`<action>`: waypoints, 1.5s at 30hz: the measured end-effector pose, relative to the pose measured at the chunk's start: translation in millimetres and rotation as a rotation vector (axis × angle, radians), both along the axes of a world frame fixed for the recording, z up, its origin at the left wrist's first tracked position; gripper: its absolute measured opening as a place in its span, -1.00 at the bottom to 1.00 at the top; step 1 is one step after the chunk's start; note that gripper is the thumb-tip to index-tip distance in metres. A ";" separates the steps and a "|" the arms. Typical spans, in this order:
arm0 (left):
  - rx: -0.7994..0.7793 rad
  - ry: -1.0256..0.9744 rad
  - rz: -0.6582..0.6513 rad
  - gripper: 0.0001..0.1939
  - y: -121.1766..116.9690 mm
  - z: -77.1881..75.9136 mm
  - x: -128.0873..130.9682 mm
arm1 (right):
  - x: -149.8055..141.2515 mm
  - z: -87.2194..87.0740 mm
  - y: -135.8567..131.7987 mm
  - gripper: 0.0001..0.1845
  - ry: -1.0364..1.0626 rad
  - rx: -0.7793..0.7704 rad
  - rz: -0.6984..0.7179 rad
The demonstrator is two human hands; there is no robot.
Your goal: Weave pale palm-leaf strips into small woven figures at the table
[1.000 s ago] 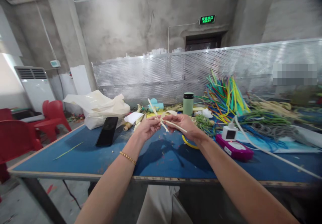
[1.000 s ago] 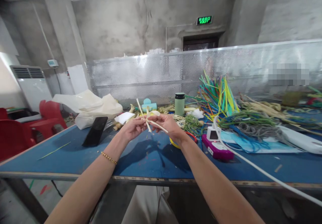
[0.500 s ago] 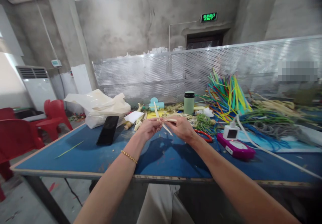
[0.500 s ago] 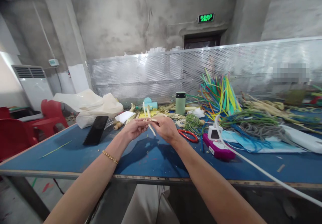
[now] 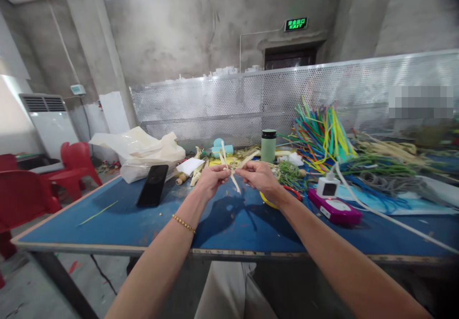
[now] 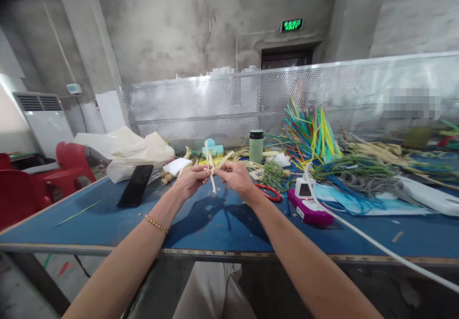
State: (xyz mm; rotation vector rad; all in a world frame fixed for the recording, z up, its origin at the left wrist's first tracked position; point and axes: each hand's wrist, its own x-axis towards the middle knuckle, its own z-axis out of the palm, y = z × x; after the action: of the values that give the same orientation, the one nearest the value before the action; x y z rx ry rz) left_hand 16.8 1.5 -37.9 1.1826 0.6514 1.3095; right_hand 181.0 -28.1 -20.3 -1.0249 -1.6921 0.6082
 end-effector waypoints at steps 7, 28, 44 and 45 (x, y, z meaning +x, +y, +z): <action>0.077 0.087 0.111 -0.72 -6.4 2.5 3.8 | 0.5 -3.4 8.1 -0.61 -0.395 0.249 -0.180; 0.140 0.228 -0.002 -0.60 -8.6 0.6 3.7 | -0.5 -7.5 7.0 -0.83 -0.104 -0.053 0.062; -0.019 0.005 -0.008 -0.72 -4.6 1.8 -0.3 | 8.0 -5.7 12.1 -0.88 -0.341 0.430 0.026; -0.038 -0.012 -0.022 -0.73 -3.9 1.8 -0.7 | 8.4 -5.9 12.4 -0.90 -0.375 0.478 0.013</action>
State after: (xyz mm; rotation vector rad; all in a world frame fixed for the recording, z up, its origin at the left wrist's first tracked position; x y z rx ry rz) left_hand 16.0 -2.4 -36.1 1.1469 0.6503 1.2798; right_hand 189.4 -15.7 -26.3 -0.8095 -2.0395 0.0008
